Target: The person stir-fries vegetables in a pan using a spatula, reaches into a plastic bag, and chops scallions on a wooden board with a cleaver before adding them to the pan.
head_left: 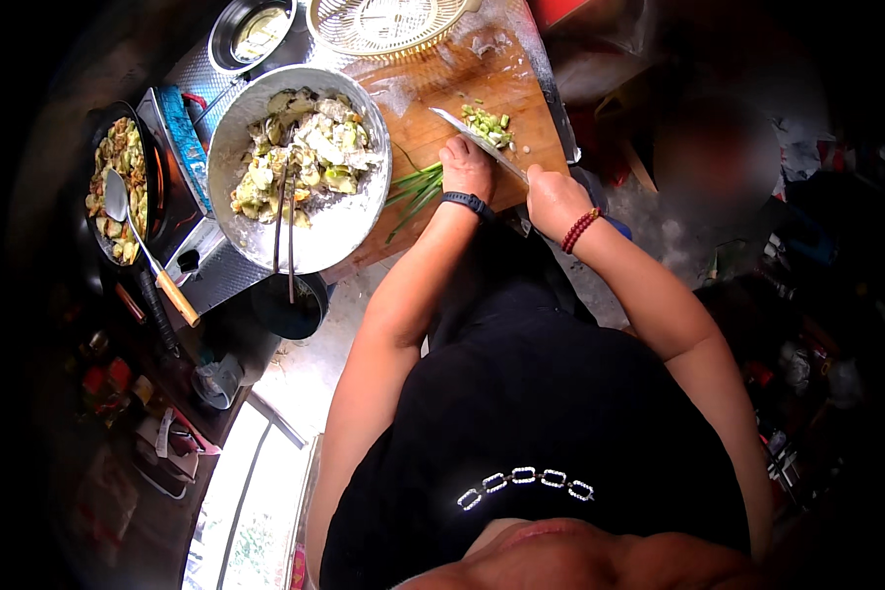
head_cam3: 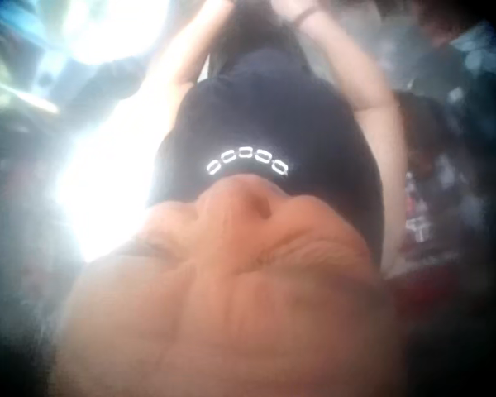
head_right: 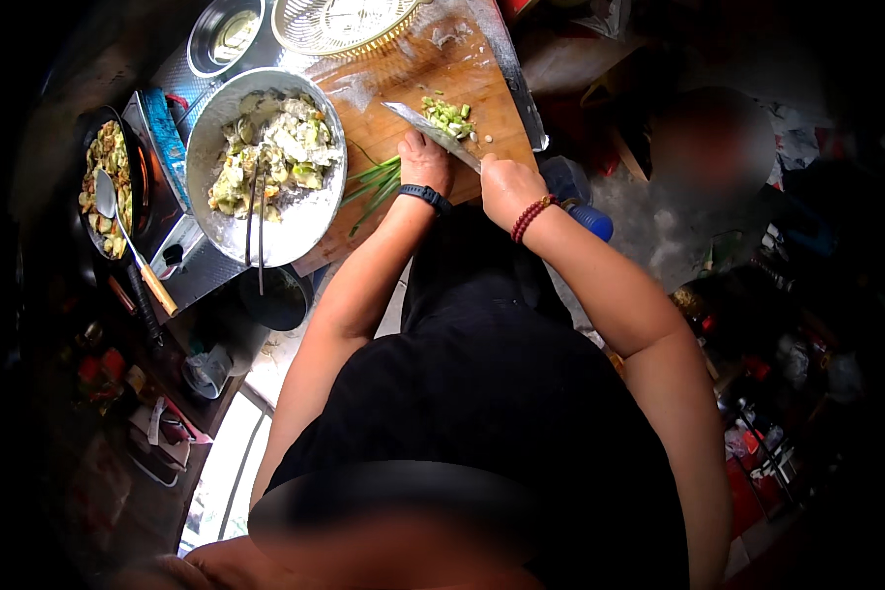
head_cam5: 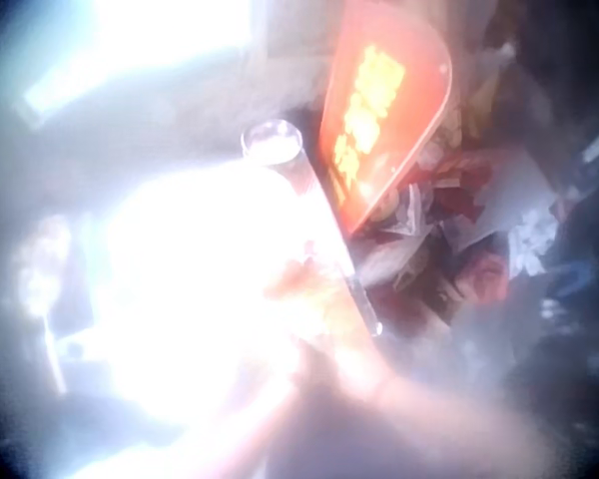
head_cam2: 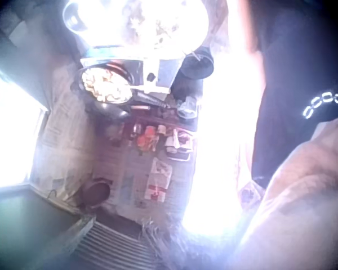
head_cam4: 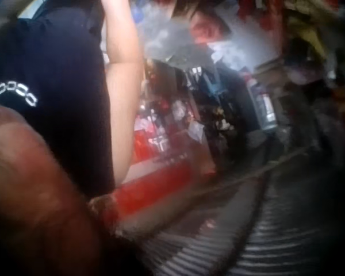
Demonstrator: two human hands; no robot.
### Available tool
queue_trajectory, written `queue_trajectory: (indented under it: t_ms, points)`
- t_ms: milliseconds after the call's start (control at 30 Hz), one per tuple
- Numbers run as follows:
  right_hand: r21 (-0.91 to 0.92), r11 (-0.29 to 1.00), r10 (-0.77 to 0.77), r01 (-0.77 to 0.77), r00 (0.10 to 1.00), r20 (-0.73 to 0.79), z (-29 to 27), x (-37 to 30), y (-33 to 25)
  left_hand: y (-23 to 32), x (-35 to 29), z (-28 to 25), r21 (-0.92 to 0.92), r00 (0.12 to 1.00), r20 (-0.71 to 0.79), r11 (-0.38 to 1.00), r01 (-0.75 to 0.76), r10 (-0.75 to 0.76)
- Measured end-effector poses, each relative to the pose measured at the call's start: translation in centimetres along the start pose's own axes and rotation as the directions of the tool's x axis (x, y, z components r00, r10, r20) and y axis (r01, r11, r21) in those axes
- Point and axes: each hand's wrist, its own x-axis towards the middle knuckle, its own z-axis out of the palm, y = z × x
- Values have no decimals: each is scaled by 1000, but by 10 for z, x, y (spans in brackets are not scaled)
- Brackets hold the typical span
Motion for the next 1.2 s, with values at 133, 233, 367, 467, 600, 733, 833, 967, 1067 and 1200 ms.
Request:
queue_trajectory:
  t_ms: [133,233,367,467,600,733,833,967,1067,1200]
  points:
    - [66,998,27,-21,996,-82,28,27,0,4,-2,-7,-55,1000,-22,998,-5,4]
    - [80,997,24,-15,994,-109,27,48,-7,1,1,-11,67,999,-19,997,-47,48]
    - [60,998,-28,33,996,-83,16,29,2,-1,0,-1,9,991,-124,999,-39,40]
    - [50,998,-21,24,998,-56,6,11,7,0,1,-8,-17,1000,-27,1000,13,-13]
    - [52,998,31,-24,990,-136,28,32,-4,0,-4,-5,-91,999,-24,995,-31,29]
    - [80,997,7,-1,997,-77,22,50,-11,-1,-5,-13,-10,989,-131,997,-77,75]
    - [67,996,-46,52,995,-93,17,49,-3,-3,-5,-11,-16,984,-164,997,-75,72]
    - [0,999,-42,42,997,59,-7,7,2,-5,-6,-8,-37,992,-112,997,-61,57]
    - [21,1000,-5,5,1000,2,10,21,0,-3,-8,-11,-57,990,-133,997,-56,48]
    - [69,998,9,-6,998,-55,29,47,-7,-1,-6,-21,-28,988,-146,998,-58,54]
